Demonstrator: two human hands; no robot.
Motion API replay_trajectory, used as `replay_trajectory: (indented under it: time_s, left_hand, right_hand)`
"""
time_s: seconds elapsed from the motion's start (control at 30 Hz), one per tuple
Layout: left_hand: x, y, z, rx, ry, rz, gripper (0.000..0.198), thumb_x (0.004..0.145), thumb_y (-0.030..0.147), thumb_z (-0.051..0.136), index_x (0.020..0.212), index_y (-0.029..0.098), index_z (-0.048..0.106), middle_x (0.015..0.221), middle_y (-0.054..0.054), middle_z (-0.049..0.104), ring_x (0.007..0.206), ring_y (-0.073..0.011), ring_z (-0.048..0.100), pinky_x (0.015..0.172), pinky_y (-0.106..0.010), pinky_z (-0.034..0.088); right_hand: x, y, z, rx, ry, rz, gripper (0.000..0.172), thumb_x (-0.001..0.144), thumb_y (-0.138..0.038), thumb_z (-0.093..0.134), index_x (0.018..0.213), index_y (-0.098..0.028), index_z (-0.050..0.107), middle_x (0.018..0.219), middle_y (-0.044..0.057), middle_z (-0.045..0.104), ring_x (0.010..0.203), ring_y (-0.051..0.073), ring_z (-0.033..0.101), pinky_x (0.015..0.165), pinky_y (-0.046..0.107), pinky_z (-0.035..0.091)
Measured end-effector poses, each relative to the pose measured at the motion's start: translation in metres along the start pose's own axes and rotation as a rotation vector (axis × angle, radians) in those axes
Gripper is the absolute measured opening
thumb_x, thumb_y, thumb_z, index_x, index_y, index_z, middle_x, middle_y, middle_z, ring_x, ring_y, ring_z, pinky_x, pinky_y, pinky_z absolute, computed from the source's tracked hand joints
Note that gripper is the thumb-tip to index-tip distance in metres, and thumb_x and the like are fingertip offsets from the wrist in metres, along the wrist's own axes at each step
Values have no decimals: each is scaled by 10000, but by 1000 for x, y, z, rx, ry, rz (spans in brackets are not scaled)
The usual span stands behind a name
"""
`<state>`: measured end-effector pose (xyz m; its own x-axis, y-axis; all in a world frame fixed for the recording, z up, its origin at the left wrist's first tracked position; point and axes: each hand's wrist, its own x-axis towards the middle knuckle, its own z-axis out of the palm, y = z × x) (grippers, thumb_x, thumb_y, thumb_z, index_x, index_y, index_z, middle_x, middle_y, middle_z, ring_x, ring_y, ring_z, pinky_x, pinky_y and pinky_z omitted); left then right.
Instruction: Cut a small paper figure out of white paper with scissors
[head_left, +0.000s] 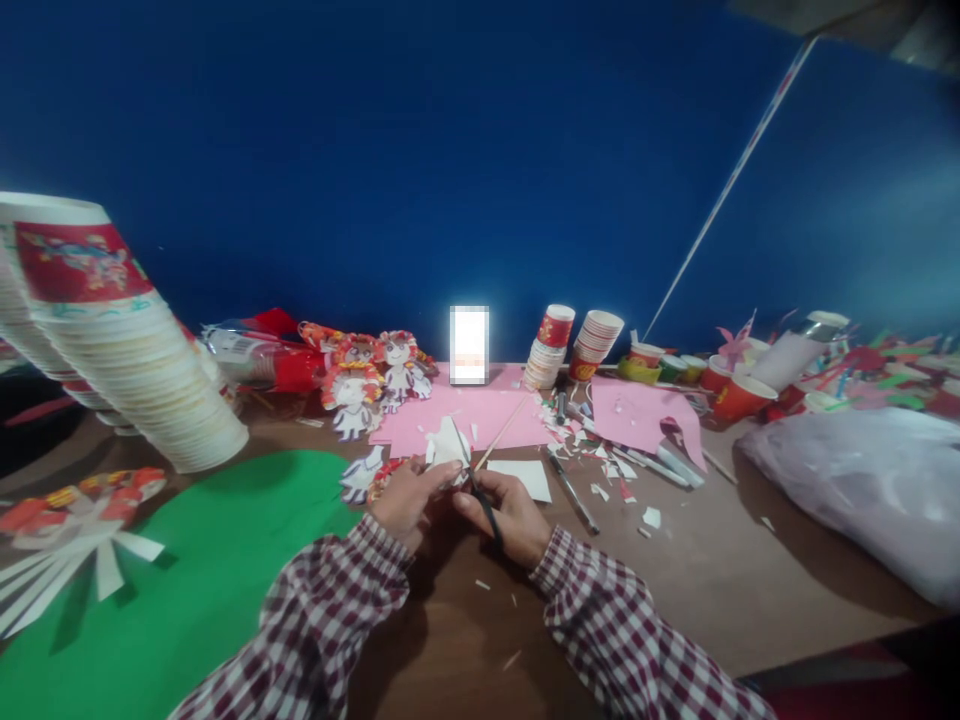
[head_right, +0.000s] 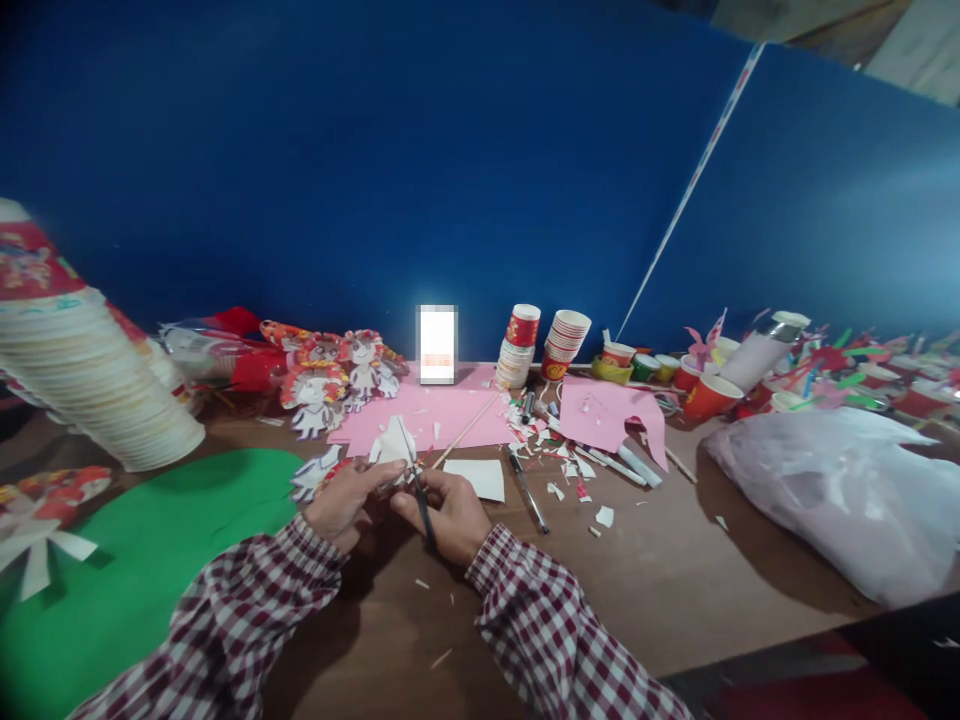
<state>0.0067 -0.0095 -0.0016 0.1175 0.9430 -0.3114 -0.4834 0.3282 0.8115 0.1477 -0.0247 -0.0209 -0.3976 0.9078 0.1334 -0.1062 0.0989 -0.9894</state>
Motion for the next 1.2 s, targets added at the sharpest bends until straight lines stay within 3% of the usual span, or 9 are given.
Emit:
replay_trajectory:
  time_s: [0.37,0.53,0.77,0.97,1.2]
  left_hand:
    - [1,-2,-1,27,-39,-31,269,496,261,826,651,111,665,564,-30,679,521,-152,618,512,-251,482]
    - [-1,1,1,15,-25,-21,278,471,244,837,645,117,661,575,-26,687,525,-138,616,506,-226,477]
    - [1,2,-1,22,-20,6,211,585,315,761,636,145,646,525,2,652,477,-133,586,479,-229,465]
    - [2,1,-1,64,50,58,202,551,250,770,680,169,638,538,27,642,478,-130,583,478,-229,460]
    - [2,0,0,48,18,66,249,531,279,795,678,149,641,523,23,630,470,-117,572,481,-216,454]
  right_hand:
    - [0,3,-1,-48,4,-3,372,788,-422,681,1013,-127,692,788,40,663,710,160,583,664,258,464]
    - [0,2,-1,-40,-4,-33,370,768,-429,699,994,-136,693,845,52,677,791,190,611,765,298,475]
    - [0,2,-2,-107,47,27,367,721,-472,724,836,-127,673,735,25,630,722,173,573,679,267,467]
    - [-1,2,-2,-97,32,27,343,739,-451,716,858,-132,674,724,15,613,682,156,556,663,261,454]
    - [0,-1,0,-98,28,25,386,760,-491,681,877,-124,686,732,34,630,690,166,570,654,266,460]
